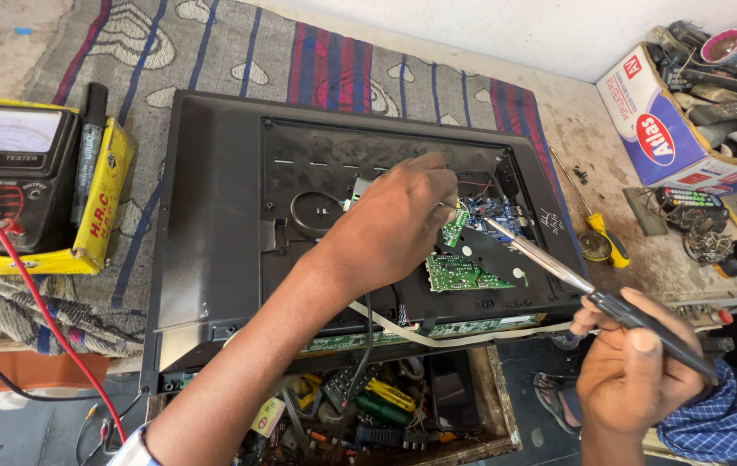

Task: The person positions circuit boards inside a television casing and solders wires to the components using a soldering iron.

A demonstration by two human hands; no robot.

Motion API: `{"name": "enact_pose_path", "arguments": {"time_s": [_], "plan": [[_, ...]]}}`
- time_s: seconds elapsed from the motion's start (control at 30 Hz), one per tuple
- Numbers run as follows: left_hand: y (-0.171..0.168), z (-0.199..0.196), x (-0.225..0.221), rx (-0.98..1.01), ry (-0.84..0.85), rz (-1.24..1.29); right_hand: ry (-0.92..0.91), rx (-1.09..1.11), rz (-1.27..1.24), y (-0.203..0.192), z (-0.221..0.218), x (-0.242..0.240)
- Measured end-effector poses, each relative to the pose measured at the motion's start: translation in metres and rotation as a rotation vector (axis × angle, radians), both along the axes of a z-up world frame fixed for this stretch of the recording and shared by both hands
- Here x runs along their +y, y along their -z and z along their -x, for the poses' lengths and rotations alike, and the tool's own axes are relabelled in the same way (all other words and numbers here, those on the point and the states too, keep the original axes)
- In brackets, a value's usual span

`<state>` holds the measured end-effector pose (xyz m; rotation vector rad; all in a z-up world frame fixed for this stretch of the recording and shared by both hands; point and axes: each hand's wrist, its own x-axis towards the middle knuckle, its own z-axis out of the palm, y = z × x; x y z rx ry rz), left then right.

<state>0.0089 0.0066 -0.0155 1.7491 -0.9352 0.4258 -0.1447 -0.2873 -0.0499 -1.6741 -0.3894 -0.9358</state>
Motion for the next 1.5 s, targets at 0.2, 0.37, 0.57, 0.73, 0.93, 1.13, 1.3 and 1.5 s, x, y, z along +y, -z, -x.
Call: {"name": "enact_pose_path", "arguments": {"time_s": [0.2, 0.37, 0.57, 0.73, 0.93, 1.13, 1.3, 1.5], "plan": [[-0.005, -0.001, 0.005, 0.119, 0.050, -0.048, 0.001, -0.011, 0.052, 0.000, -0.005, 0.010], [-0.006, -0.001, 0.008, 0.096, 0.084, -0.016, 0.021, -0.020, 0.058, 0.000, -0.007, 0.011], [-0.007, -0.001, 0.007, 0.118, 0.077, -0.039, 0.034, -0.024, 0.057, 0.005, -0.006, 0.009], [-0.005, 0.000, 0.003, 0.102, 0.030, -0.053, 0.048, -0.028, 0.079, 0.003, -0.008, 0.012], [-0.001, 0.000, -0.001, 0.050, 0.011, -0.007, 0.101, -0.021, 0.111, -0.004, -0.008, 0.021], [-0.001, 0.000, -0.001, 0.075, 0.000, -0.037, 0.107, -0.047, 0.214, -0.006, -0.009, 0.020], [0.001, -0.001, -0.002, 0.062, 0.003, -0.020, 0.135, -0.051, 0.274, -0.007, -0.008, 0.017], [0.002, -0.001, -0.003, 0.059, 0.000, -0.004, 0.129, -0.051, 0.287, -0.008, -0.005, 0.022]]}}
